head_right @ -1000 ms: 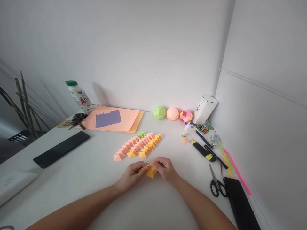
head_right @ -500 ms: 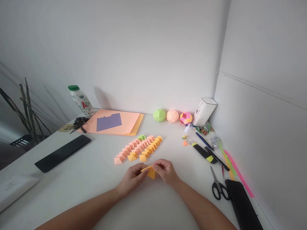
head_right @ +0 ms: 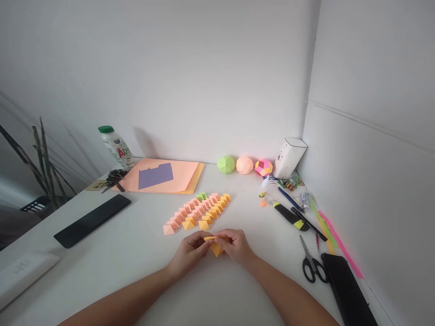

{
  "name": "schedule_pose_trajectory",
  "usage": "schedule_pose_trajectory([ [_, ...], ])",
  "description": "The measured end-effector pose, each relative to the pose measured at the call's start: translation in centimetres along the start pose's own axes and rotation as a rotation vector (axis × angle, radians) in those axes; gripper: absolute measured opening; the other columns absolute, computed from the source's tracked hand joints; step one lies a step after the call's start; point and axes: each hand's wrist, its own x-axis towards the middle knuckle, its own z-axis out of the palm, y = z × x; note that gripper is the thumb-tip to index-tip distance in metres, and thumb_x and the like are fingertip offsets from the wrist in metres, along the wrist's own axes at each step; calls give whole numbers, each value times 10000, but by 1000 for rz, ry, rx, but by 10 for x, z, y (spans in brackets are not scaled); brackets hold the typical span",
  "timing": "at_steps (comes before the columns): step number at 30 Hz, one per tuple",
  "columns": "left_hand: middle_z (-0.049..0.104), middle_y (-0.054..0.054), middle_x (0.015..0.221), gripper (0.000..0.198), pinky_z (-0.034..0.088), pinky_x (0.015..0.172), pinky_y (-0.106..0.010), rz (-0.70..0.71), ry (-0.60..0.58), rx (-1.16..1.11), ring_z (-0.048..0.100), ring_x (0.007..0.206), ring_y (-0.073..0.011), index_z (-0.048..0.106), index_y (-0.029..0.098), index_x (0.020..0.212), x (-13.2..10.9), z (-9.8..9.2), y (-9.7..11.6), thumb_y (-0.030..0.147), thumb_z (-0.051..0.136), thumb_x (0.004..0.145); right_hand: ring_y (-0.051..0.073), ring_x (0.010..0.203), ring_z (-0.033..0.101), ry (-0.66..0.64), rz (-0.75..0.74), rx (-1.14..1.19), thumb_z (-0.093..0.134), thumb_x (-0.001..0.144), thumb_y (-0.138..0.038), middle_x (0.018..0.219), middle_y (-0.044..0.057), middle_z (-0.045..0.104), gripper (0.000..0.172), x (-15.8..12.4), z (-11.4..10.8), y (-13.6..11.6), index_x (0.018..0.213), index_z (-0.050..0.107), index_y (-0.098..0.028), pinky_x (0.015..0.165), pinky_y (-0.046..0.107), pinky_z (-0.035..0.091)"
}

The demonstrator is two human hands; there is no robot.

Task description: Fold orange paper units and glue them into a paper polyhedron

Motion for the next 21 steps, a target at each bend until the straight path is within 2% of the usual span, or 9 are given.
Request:
schedule_pose_trajectory([
  [7, 479, 46, 544, 342, 374, 483, -219, -42, 42, -50, 433, 493, -88, 617, 164, 841, 1, 1, 3, 485, 615, 724, 126, 525, 574, -1, 20, 67, 610, 780, -420, 642, 14, 621, 285, 1, 0, 1, 860, 709, -165, 449, 233, 500],
  [21, 514, 26, 597, 278, 352, 496, -218, -39, 4, -66, 434, 518, -83, 603, 156, 766, 1, 0, 1, 434, 608, 753, 108, 438, 529, -31, 69, 58, 606, 772, -435, 609, 6, 630, 290, 2, -2, 1, 792, 701, -162, 415, 235, 452],
])
